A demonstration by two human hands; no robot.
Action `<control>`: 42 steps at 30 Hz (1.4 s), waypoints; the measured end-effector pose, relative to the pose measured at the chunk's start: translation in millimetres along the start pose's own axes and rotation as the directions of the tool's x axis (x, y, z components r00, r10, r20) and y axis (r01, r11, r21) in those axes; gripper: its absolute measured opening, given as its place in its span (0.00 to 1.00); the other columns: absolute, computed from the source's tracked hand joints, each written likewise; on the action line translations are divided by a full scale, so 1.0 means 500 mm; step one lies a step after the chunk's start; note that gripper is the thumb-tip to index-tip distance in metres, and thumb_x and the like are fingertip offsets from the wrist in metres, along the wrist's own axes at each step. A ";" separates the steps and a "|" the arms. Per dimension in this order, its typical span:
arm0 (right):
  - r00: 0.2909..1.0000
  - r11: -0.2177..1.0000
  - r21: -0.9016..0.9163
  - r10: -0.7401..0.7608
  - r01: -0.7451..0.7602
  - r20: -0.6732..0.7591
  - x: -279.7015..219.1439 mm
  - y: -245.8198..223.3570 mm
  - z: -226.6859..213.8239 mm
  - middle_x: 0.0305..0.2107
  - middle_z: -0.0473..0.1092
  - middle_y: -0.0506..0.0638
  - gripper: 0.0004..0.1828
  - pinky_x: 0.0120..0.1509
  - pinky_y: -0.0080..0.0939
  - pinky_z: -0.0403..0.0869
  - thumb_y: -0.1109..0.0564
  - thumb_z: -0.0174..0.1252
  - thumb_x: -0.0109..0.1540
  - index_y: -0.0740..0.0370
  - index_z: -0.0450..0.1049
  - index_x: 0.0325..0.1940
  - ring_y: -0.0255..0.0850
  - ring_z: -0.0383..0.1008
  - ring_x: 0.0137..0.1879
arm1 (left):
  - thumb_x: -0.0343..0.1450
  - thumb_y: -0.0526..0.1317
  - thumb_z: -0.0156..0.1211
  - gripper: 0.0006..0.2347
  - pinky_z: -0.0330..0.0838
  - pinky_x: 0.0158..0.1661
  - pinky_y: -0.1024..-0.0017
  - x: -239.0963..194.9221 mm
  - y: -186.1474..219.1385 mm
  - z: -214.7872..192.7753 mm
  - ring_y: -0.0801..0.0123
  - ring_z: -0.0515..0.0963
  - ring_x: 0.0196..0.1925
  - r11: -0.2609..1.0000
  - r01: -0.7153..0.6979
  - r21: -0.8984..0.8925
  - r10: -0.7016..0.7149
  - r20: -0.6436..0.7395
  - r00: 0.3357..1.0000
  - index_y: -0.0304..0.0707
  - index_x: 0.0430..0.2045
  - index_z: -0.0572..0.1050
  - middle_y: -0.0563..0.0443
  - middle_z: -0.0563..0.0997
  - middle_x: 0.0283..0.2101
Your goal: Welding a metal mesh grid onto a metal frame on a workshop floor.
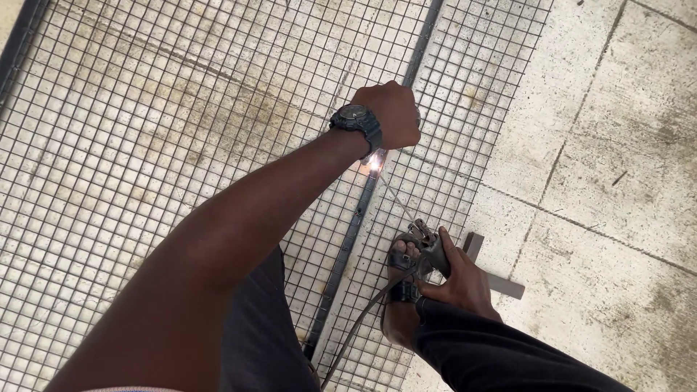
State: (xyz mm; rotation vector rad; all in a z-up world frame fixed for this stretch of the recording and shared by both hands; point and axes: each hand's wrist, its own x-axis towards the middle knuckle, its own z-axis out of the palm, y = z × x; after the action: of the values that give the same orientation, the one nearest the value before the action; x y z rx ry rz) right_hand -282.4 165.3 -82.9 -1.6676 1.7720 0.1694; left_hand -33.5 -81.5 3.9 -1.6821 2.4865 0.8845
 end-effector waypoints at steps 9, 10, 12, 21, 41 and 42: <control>1.000 0.999 -0.035 0.014 -0.014 0.007 -0.013 0.007 0.004 0.51 0.73 0.57 0.71 0.55 0.52 0.79 0.37 0.76 0.41 0.44 0.42 0.80 0.53 0.79 0.53 | 0.61 0.43 0.59 0.10 0.80 0.37 0.58 0.004 0.017 0.004 0.53 0.86 0.34 0.999 0.014 -0.042 -0.011 0.054 0.999 0.36 0.25 0.83 0.41 0.85 0.33; 1.000 0.999 -0.040 0.010 -0.010 -0.022 -0.001 0.001 -0.001 0.50 0.74 0.57 0.71 0.56 0.52 0.79 0.37 0.77 0.40 0.43 0.43 0.79 0.53 0.79 0.54 | 0.60 0.41 0.59 0.09 0.80 0.37 0.60 0.016 0.015 -0.005 0.54 0.86 0.33 0.998 0.032 -0.046 -0.028 0.084 0.996 0.35 0.23 0.83 0.41 0.85 0.31; 1.000 1.000 -0.014 0.000 0.000 -0.021 0.009 -0.013 -0.007 0.51 0.73 0.59 0.71 0.56 0.52 0.80 0.37 0.77 0.41 0.46 0.43 0.79 0.54 0.79 0.54 | 0.60 0.42 0.60 0.10 0.80 0.35 0.60 0.012 0.004 -0.011 0.54 0.86 0.32 0.999 0.017 -0.045 -0.016 0.032 0.999 0.34 0.23 0.82 0.41 0.84 0.31; 0.999 0.999 -0.034 0.031 -0.030 0.032 0.006 -0.020 -0.005 0.52 0.72 0.59 0.72 0.58 0.50 0.79 0.37 0.77 0.42 0.48 0.41 0.80 0.53 0.78 0.55 | 0.60 0.42 0.59 0.09 0.80 0.33 0.60 -0.011 0.005 -0.004 0.56 0.86 0.31 1.000 0.022 -0.021 -0.021 0.020 1.000 0.35 0.23 0.81 0.42 0.84 0.29; 0.963 0.980 0.141 -0.098 0.137 -0.253 -0.016 0.004 -0.001 0.48 0.74 0.60 0.69 0.55 0.48 0.80 0.45 0.76 0.41 0.55 0.46 0.79 0.51 0.80 0.51 | 0.63 0.44 0.58 0.11 0.81 0.38 0.58 0.002 0.008 -0.007 0.55 0.86 0.37 0.999 -0.034 0.033 0.032 0.043 0.999 0.35 0.26 0.82 0.41 0.84 0.34; 0.970 0.981 0.161 -0.066 0.105 -0.233 -0.017 -0.002 -0.004 0.48 0.74 0.61 0.69 0.56 0.47 0.79 0.46 0.76 0.41 0.55 0.46 0.79 0.52 0.80 0.52 | 0.63 0.43 0.57 0.11 0.81 0.37 0.57 0.004 -0.002 -0.004 0.54 0.86 0.37 0.998 -0.041 0.047 0.040 0.025 0.999 0.35 0.26 0.83 0.42 0.84 0.34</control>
State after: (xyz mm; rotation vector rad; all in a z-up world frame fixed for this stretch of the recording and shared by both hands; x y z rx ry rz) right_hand -282.7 171.2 -76.2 -1.6869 1.8174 -0.2170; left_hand -33.0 -84.3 4.7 -1.6030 2.5133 0.8371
